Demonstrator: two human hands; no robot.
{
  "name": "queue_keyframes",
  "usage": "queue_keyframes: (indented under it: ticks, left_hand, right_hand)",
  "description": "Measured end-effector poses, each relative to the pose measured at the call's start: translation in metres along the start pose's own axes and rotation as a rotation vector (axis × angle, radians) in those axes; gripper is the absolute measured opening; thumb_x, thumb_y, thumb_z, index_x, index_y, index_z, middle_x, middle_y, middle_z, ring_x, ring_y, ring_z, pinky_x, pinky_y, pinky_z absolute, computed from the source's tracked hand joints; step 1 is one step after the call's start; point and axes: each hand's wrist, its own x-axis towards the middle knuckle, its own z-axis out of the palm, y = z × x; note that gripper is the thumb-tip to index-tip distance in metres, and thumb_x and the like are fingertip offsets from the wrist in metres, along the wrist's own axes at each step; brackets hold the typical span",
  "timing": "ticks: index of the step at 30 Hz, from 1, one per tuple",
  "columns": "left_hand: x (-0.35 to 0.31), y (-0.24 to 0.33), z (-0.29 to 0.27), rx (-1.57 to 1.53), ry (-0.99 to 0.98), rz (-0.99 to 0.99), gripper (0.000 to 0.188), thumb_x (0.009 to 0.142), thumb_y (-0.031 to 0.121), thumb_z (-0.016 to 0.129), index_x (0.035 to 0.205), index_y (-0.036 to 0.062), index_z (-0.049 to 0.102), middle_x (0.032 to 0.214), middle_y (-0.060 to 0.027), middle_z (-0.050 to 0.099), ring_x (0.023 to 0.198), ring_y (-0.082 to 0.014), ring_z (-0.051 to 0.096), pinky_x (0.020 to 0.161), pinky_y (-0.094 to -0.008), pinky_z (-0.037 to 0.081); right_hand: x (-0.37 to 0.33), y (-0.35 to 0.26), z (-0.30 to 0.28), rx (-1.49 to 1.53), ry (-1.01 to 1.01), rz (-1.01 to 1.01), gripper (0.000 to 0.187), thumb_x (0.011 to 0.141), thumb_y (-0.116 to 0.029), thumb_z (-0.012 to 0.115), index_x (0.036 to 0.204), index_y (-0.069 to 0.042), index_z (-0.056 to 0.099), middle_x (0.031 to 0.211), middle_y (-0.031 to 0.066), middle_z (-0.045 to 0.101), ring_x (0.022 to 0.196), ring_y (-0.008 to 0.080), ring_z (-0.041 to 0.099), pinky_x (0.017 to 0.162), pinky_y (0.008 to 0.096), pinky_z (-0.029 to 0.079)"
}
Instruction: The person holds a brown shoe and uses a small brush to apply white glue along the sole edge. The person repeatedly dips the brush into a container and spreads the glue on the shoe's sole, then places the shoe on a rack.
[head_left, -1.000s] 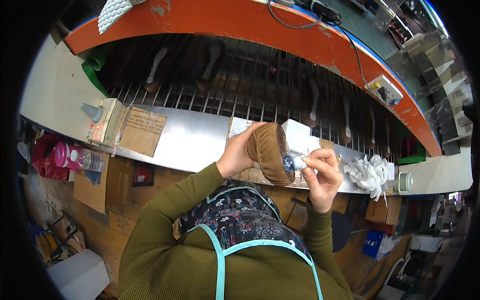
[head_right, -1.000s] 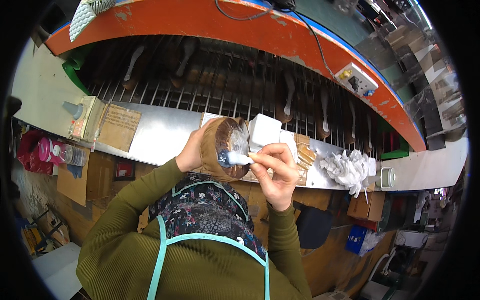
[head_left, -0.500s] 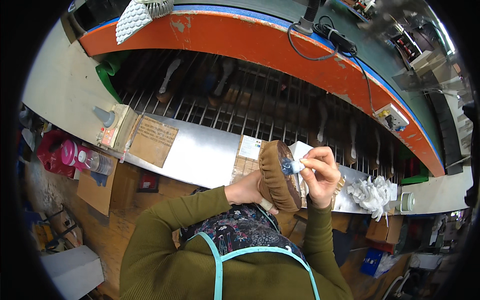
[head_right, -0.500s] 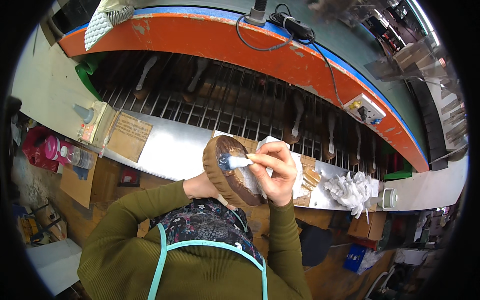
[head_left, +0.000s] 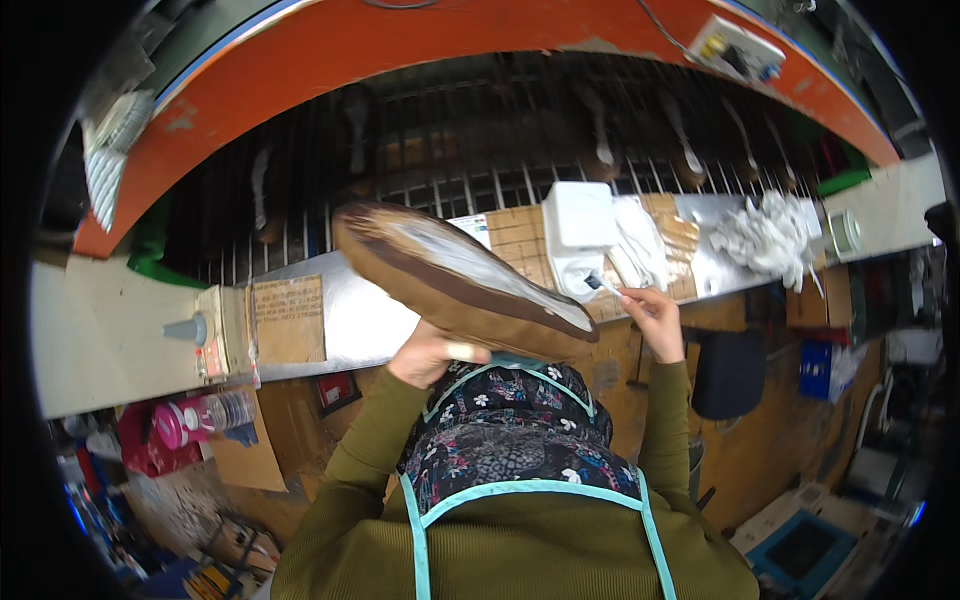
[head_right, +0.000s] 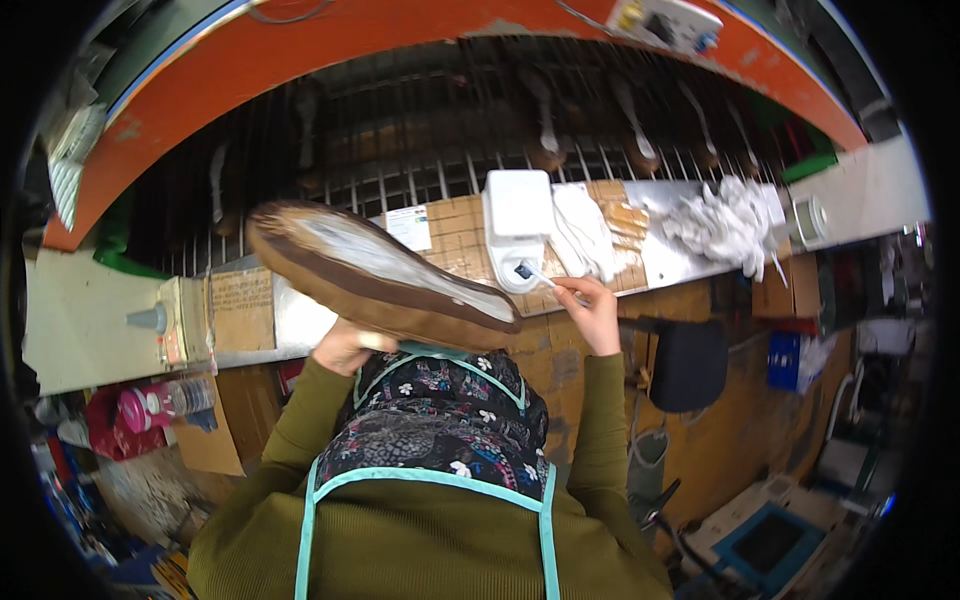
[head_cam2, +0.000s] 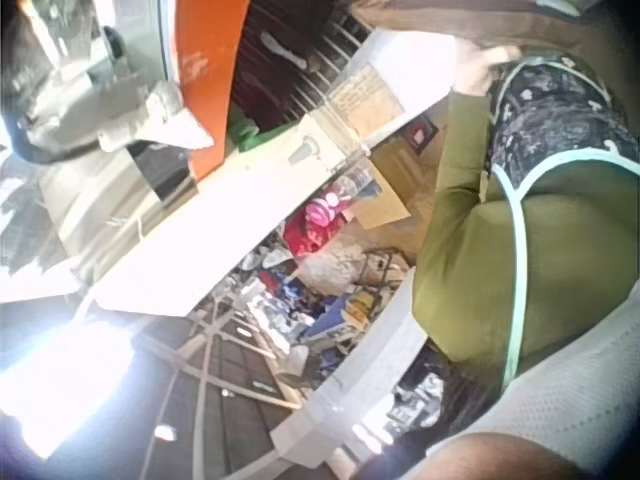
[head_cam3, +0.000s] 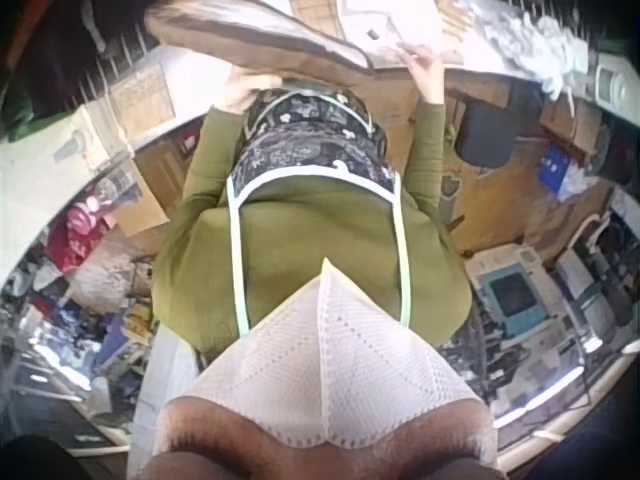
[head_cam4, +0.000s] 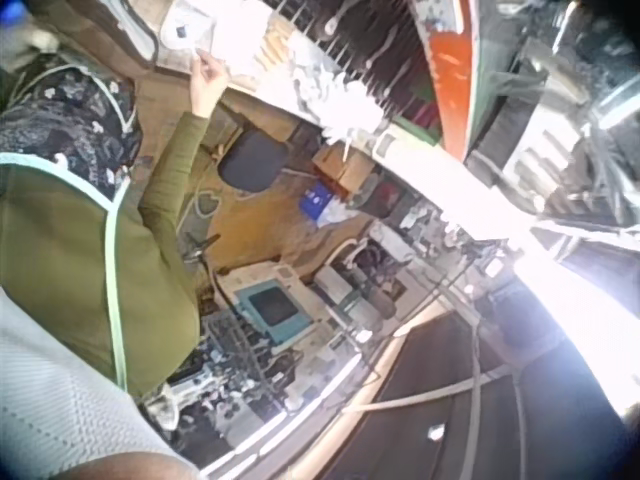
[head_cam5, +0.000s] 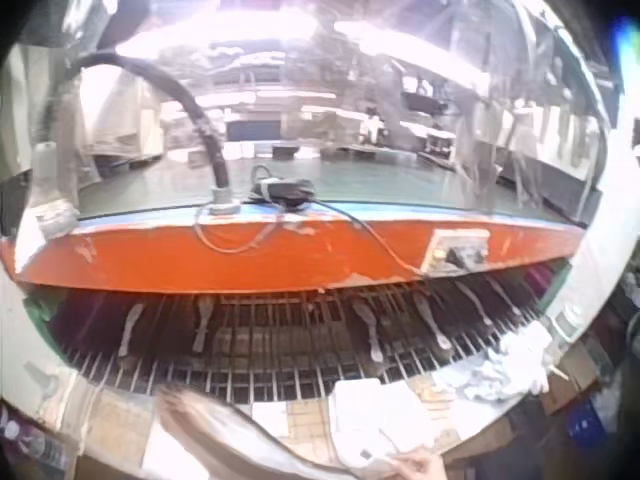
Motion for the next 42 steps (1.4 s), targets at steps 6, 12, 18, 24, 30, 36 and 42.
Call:
queue_keyframes:
  ticks: [6, 12, 18, 24, 30, 36, 42]
  left_hand:
    - [0.014, 0.040, 0.027, -0.269, -0.227, 0.642, 0.111, 0.064, 0.044, 0.085, 0.147, 0.0066, 0.021, 0.124, -0.0211, 0.055, 0.118, -0.0318, 0.053, 0.099, -0.0472, 0.047]
    - [0.002, 0.068, 0.038, -0.489, -0.685, 0.360, 0.079, 0.089, 0.041, 0.060, 0.147, 0.0082, 0.016, 0.132, -0.0242, 0.043, 0.121, -0.0378, 0.047, 0.103, -0.0589, 0.038]
    - [0.006, 0.052, -0.005, -0.408, -0.794, 0.234, 0.089, 0.080, 0.058, 0.059, 0.138, -0.0041, 0.030, 0.125, -0.0296, 0.045, 0.116, -0.0385, 0.049, 0.103, -0.0550, 0.040]
    - [-0.005, 0.033, 0.008, -0.419, -0.272, 0.260, 0.104, 0.079, 0.080, 0.043, 0.143, -0.0009, 0.026, 0.123, -0.0297, 0.048, 0.102, -0.0408, 0.058, 0.087, -0.0495, 0.054]
    - [0.028, 0.006, 0.003, -0.169, 0.128, 0.389, 0.085, 0.081, 0.066, 0.058, 0.137, 0.0039, 0.041, 0.128, -0.0128, 0.054, 0.114, -0.0252, 0.055, 0.098, -0.0396, 0.046]
    - [0.040, 0.025, 0.038, -0.010, -0.069, 0.508, 0.093, 0.073, 0.063, 0.070, 0.138, 0.0039, 0.039, 0.132, -0.0125, 0.052, 0.115, -0.0249, 0.055, 0.098, -0.0397, 0.048]
    - [0.033, 0.032, 0.067, 0.138, 0.033, 0.614, 0.108, 0.060, 0.064, 0.078, 0.137, 0.0008, 0.036, 0.123, -0.0118, 0.054, 0.109, -0.0223, 0.057, 0.094, -0.0367, 0.049]
  right_hand:
    - [-0.008, 0.025, 0.037, -0.676, 0.370, -0.249, 0.005, 0.080, -0.021, 0.070, 0.083, -0.017, 0.072, 0.078, 0.0002, 0.062, 0.070, 0.0207, 0.059, 0.073, 0.0388, 0.031]
    - [0.013, 0.041, 0.050, -0.831, 0.408, -0.457, 0.003, 0.079, -0.018, 0.069, 0.082, -0.017, 0.071, 0.077, 0.0022, 0.060, 0.067, 0.0221, 0.057, 0.074, 0.0399, 0.032]
    - [0.010, 0.037, 0.042, -0.661, 0.313, -0.315, 0.012, 0.084, -0.021, 0.064, 0.079, -0.013, 0.071, 0.068, 0.0066, 0.059, 0.060, 0.0239, 0.055, 0.065, 0.0400, 0.036]
    - [0.020, 0.071, 0.017, 0.342, -0.214, 0.445, 0.024, 0.092, -0.027, 0.057, 0.089, -0.006, 0.069, 0.071, 0.0046, 0.065, 0.057, 0.0113, 0.055, 0.050, 0.0257, 0.040]
    - [0.011, -0.016, 0.016, 0.437, 0.004, -0.122, 0.010, 0.083, -0.004, 0.070, 0.093, -0.003, 0.070, 0.081, 0.0014, 0.067, 0.070, 0.0083, 0.058, 0.062, 0.0210, 0.044]
    - [-0.034, -0.173, 0.005, -0.182, 0.564, -0.842, 0.022, 0.072, -0.005, 0.077, 0.093, -0.009, 0.074, 0.087, 0.0031, 0.063, 0.077, 0.0161, 0.056, 0.077, 0.0309, 0.037]
    - [-0.044, -0.192, 0.032, 0.236, 0.272, -0.764, 0.018, 0.078, 0.001, 0.072, 0.095, -0.003, 0.073, 0.097, 0.0060, 0.055, 0.071, 0.0093, 0.056, 0.060, 0.0204, 0.046]
